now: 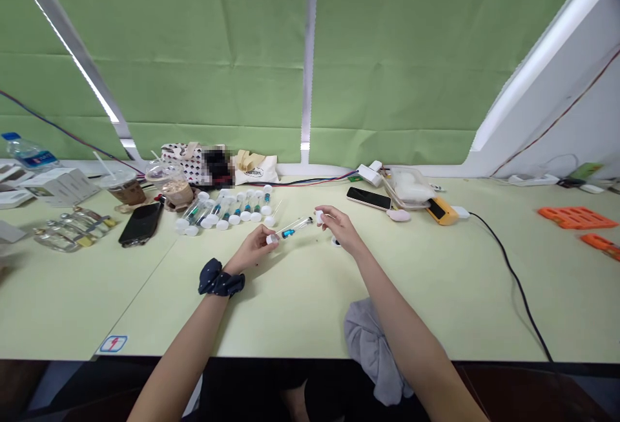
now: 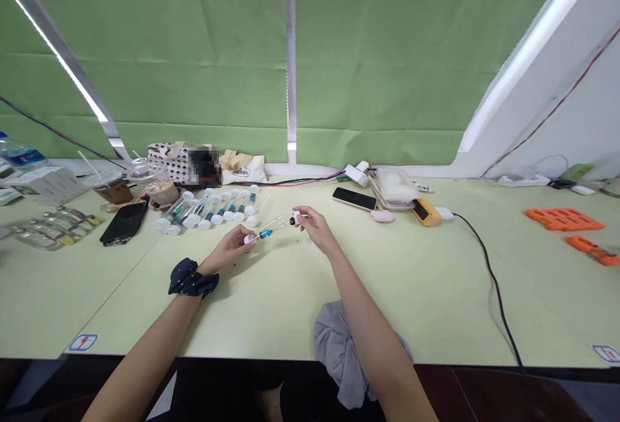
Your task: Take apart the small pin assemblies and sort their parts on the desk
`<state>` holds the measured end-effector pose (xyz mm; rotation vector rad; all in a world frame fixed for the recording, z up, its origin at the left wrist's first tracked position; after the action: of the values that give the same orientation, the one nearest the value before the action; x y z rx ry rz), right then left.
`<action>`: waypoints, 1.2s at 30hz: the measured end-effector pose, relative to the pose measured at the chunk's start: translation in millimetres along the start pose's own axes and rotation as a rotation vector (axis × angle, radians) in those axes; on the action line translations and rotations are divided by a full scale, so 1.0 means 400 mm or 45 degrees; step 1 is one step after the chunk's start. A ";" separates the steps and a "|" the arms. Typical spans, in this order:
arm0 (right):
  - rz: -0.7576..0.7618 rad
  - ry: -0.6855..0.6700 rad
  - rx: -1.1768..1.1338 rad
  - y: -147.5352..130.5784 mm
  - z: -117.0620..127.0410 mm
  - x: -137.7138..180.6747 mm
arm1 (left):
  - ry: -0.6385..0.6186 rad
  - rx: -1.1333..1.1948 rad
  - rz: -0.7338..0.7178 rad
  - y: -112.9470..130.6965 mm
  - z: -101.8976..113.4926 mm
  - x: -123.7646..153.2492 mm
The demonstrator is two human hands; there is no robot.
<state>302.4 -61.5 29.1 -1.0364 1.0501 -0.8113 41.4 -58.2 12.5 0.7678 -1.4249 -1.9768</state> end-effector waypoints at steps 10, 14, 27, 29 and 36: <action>0.048 -0.142 0.030 -0.020 -0.023 0.009 | -0.007 0.025 -0.001 -0.006 -0.005 -0.003; 0.024 -0.174 0.069 -0.014 -0.018 0.009 | 0.014 0.009 0.014 -0.004 -0.003 -0.004; -0.024 -0.209 0.015 0.003 -0.009 0.009 | -0.026 -0.132 0.035 0.015 -0.006 -0.001; -0.029 -0.213 -0.007 0.005 -0.009 0.009 | -0.011 -0.160 0.022 0.021 -0.012 -0.001; -0.057 -0.231 -0.123 0.017 -0.015 0.009 | 0.025 -0.040 0.053 0.026 -0.038 -0.003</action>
<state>298.3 -64.1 20.7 -1.1967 0.9207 -0.6936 54.8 -69.4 18.4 0.7354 -1.3844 -1.9505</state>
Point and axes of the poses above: each hand's wrist, its own x-axis away from the middle knuckle, its own z-axis out of the back of the hand, y = z × x, the point moved 1 cm from there along -x, towards the middle knuckle, and after that the axes turned 12 degrees about -y, right-handed, at the moved point
